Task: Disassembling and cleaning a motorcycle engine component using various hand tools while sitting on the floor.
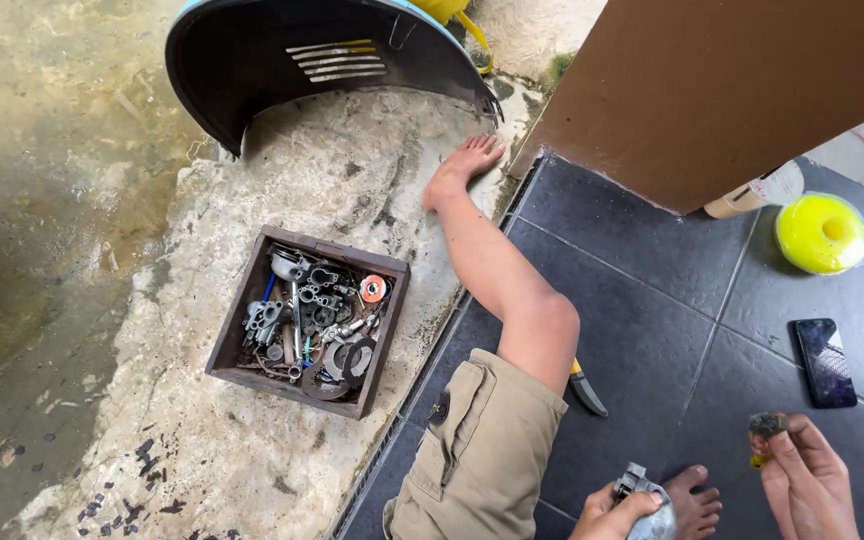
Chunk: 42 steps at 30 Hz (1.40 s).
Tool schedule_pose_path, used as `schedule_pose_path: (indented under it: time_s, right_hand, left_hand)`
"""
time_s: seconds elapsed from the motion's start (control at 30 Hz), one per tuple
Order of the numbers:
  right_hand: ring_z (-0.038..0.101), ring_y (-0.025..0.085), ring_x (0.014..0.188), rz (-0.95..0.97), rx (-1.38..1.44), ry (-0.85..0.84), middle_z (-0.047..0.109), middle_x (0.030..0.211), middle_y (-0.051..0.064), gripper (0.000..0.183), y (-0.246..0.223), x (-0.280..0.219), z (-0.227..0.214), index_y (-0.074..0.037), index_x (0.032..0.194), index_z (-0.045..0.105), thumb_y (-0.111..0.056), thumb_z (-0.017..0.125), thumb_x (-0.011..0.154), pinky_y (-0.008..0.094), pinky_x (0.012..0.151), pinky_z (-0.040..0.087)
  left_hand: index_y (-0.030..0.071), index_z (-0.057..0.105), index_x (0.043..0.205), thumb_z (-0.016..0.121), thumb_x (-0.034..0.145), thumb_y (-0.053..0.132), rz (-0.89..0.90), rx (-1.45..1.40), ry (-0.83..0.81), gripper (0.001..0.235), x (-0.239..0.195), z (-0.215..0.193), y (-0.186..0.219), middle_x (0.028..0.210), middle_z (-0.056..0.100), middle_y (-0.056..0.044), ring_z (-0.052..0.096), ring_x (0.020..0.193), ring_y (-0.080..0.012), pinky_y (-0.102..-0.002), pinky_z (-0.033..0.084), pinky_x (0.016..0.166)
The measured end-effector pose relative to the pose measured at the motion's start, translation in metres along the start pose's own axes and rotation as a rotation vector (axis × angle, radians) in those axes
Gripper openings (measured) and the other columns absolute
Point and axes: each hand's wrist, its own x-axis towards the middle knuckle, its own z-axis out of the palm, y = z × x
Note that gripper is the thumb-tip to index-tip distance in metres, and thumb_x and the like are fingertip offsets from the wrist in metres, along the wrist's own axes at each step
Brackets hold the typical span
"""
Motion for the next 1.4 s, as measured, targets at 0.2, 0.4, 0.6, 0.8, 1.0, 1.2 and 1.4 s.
schedule_pose_path:
  time_s: [0.2, 0.4, 0.6, 0.8, 1.0, 1.2, 1.4]
  right_hand:
    - [0.056, 0.019, 0.108, 0.085, -0.022, 0.039, 0.06, 0.118, 0.014, 0.015, -0.021, 0.006, 0.044, -0.001, 0.124, 0.054, -0.002, 0.049, 0.109, 0.032, 0.096, 0.044]
    - [0.046, 0.019, 0.108, 0.248, -0.231, 0.136, 0.05, 0.118, 0.013, 0.017, -0.064, 0.004, 0.101, 0.003, 0.127, 0.05, -0.006, 0.044, 0.114, 0.033, 0.099, 0.036]
    - [0.046, 0.027, 0.116, 0.433, -0.304, 0.135, 0.048, 0.125, 0.022, 0.027, -0.099, 0.0, 0.154, 0.009, 0.135, 0.045, 0.0, 0.036, 0.112, 0.039, 0.102, 0.036]
    - [0.046, 0.027, 0.12, 0.534, -0.33, 0.146, 0.048, 0.131, 0.023, 0.031, -0.106, -0.003, 0.161, 0.008, 0.14, 0.044, 0.001, 0.033, 0.112, 0.039, 0.105, 0.035]
    - [0.045, 0.027, 0.114, 0.485, -0.334, 0.128, 0.049, 0.126, 0.024, 0.032, -0.099, -0.003, 0.146, 0.007, 0.141, 0.044, 0.001, 0.036, 0.111, 0.039, 0.095, 0.035]
    - [0.045, 0.027, 0.119, 0.475, -0.308, 0.136, 0.047, 0.129, 0.024, 0.033, -0.094, 0.0, 0.141, 0.009, 0.141, 0.043, 0.001, 0.035, 0.111, 0.039, 0.104, 0.036]
    - [0.044, 0.027, 0.12, 0.517, -0.231, 0.144, 0.045, 0.123, 0.023, 0.03, -0.098, 0.0, 0.142, 0.004, 0.141, 0.043, -0.002, 0.033, 0.113, 0.043, 0.105, 0.036]
  left_hand:
    - [0.005, 0.068, 0.112, 0.07, 0.094, 0.022, 0.046, 0.272, 0.144, 0.025, 0.0, -0.002, 0.014, 0.095, 0.07, -0.002, 0.066, 0.09, -0.0053, -0.018, 0.054, 0.093]
    - [0.011, 0.071, 0.115, 0.072, 0.091, 0.035, -0.015, 0.401, 0.374, 0.034, 0.027, 0.017, 0.046, 0.1, 0.072, 0.0, 0.066, 0.088, -0.0058, -0.019, 0.054, 0.081]
    - [0.009, 0.065, 0.118, 0.069, 0.089, 0.043, -0.049, 0.575, 0.44, 0.045, 0.049, 0.013, 0.07, 0.1, 0.07, 0.0, 0.065, 0.085, -0.0081, -0.022, 0.051, 0.076]
    - [0.005, 0.066, 0.12, 0.072, 0.086, 0.041, -0.042, 0.731, 0.374, 0.05, 0.064, -0.012, 0.061, 0.101, 0.072, -0.004, 0.068, 0.085, -0.0125, -0.025, 0.055, 0.076]
    - [0.007, 0.065, 0.125, 0.07, 0.086, 0.042, -0.062, 0.754, 0.399, 0.053, 0.066, -0.019, 0.057, 0.107, 0.072, -0.005, 0.069, 0.092, -0.0141, -0.025, 0.056, 0.081]
    - [0.007, 0.065, 0.12, 0.073, 0.084, 0.042, 0.019, 0.774, 0.462, 0.05, 0.072, -0.027, 0.048, 0.104, 0.073, -0.005, 0.07, 0.091, -0.0153, -0.026, 0.057, 0.081]
    - [0.009, 0.065, 0.12, 0.073, 0.084, 0.042, -0.006, 0.743, 0.502, 0.049, 0.074, -0.032, 0.037, 0.106, 0.072, -0.003, 0.07, 0.094, -0.0139, -0.024, 0.056, 0.084]
